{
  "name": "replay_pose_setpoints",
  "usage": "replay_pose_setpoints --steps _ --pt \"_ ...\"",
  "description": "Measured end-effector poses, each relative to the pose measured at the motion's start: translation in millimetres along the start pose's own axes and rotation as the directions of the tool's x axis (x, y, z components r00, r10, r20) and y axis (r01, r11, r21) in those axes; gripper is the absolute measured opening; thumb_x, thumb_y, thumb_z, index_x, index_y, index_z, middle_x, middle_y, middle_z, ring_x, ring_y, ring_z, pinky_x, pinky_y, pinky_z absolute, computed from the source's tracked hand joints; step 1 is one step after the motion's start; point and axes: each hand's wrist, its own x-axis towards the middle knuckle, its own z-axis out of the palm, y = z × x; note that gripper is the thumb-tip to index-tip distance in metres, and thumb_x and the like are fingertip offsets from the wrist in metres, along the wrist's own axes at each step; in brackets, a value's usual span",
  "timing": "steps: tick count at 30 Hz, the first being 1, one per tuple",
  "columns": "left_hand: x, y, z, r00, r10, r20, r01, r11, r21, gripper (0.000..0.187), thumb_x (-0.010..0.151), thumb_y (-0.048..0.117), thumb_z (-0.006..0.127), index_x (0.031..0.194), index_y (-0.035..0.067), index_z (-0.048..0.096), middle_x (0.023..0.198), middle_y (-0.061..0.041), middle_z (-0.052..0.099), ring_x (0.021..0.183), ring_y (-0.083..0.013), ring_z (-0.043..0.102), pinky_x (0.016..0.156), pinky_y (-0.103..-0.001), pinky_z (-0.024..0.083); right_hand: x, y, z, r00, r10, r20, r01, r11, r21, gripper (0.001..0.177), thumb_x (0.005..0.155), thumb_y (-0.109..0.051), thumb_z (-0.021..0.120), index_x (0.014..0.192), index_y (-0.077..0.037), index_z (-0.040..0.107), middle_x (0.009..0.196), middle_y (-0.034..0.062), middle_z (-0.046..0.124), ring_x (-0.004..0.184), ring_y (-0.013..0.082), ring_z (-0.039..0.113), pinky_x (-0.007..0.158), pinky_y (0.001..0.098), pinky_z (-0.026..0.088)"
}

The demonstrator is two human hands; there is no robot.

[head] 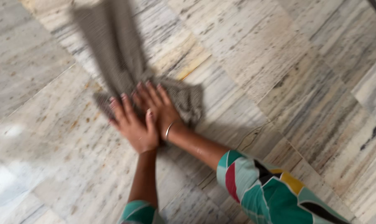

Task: The person wipes a tiled floor with a gray cloth using both hands. They move across the floor, cleaning around a large stone object and near a doorway with a mat.

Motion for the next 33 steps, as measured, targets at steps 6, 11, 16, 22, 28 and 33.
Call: replay_pose_setpoints --steps 6,11,16,22,28,33 --pt "-42 -12 -62 0.935 -0.354 -0.020 0.334 0.859 0.387 0.071 0.107 0.061 0.025 0.167 0.023 0.025 0.176 -0.009 0.011 0.162 -0.0307 0.007 0.122 -0.069 -0.009 -142 -39 4 0.885 -0.435 0.166 0.419 0.900 0.123 0.068 0.103 -0.056 0.042 0.162 -0.024 0.026 0.174 0.0038 0.020 0.163 0.0263 0.012 0.131 0.0519 0.003" --pt "-116 -6 -49 0.893 -0.450 0.021 0.388 0.791 0.472 0.073 0.103 0.065 0.023 0.165 0.026 0.023 0.175 -0.012 0.004 0.160 -0.0355 -0.003 0.115 -0.077 -0.007 -199 26 8 0.931 -0.300 0.210 0.272 0.950 0.152 0.069 0.099 -0.063 0.035 0.161 -0.037 0.018 0.171 0.0001 0.013 0.156 0.0238 0.009 0.125 0.0550 0.000" --pt "-173 70 21 0.922 -0.077 0.379 -0.167 0.805 0.569 0.074 0.098 0.070 0.030 0.158 0.028 0.029 0.168 -0.013 0.017 0.152 -0.0412 0.012 0.114 -0.071 0.004 -274 121 -5 0.968 0.157 0.197 -0.165 0.986 0.024 0.067 0.102 -0.060 0.029 0.162 -0.035 0.012 0.172 -0.0019 0.007 0.157 0.0221 0.007 0.124 0.0526 -0.001" --pt "-182 176 63 0.516 -0.079 0.853 -0.347 0.891 0.292 0.057 0.093 0.045 0.070 0.142 0.023 0.048 0.149 -0.008 0.053 0.139 -0.0317 0.049 0.104 -0.058 0.049 -419 166 -17 0.823 0.560 0.094 -0.565 0.823 0.055 0.063 0.100 -0.052 0.048 0.157 -0.036 0.028 0.168 -0.0046 0.022 0.155 0.0208 0.016 0.124 0.0539 0.007" --pt "-209 238 81 0.315 0.029 0.949 -0.391 0.915 0.103 0.045 0.086 0.046 0.076 0.120 0.019 0.067 0.119 -0.006 0.072 0.115 -0.0272 0.066 0.106 -0.053 0.044 -494 172 -56 0.708 0.627 0.325 -0.706 0.637 0.310 0.071 0.083 -0.029 0.081 0.146 -0.025 0.047 0.147 0.0050 0.051 0.135 0.0280 0.051 0.117 0.0390 0.042" --pt "-140 321 115 0.378 0.300 0.876 -0.226 0.947 -0.226 0.038 0.096 0.036 0.064 0.127 0.015 0.058 0.102 -0.015 0.074 0.087 -0.0309 0.077 0.087 -0.044 0.058 -543 217 -115 0.568 0.751 0.337 -0.815 0.459 0.353 0.073 0.074 -0.009 0.083 0.140 -0.021 0.053 0.129 0.0078 0.059 0.118 0.0248 0.062 0.103 0.0330 0.055"
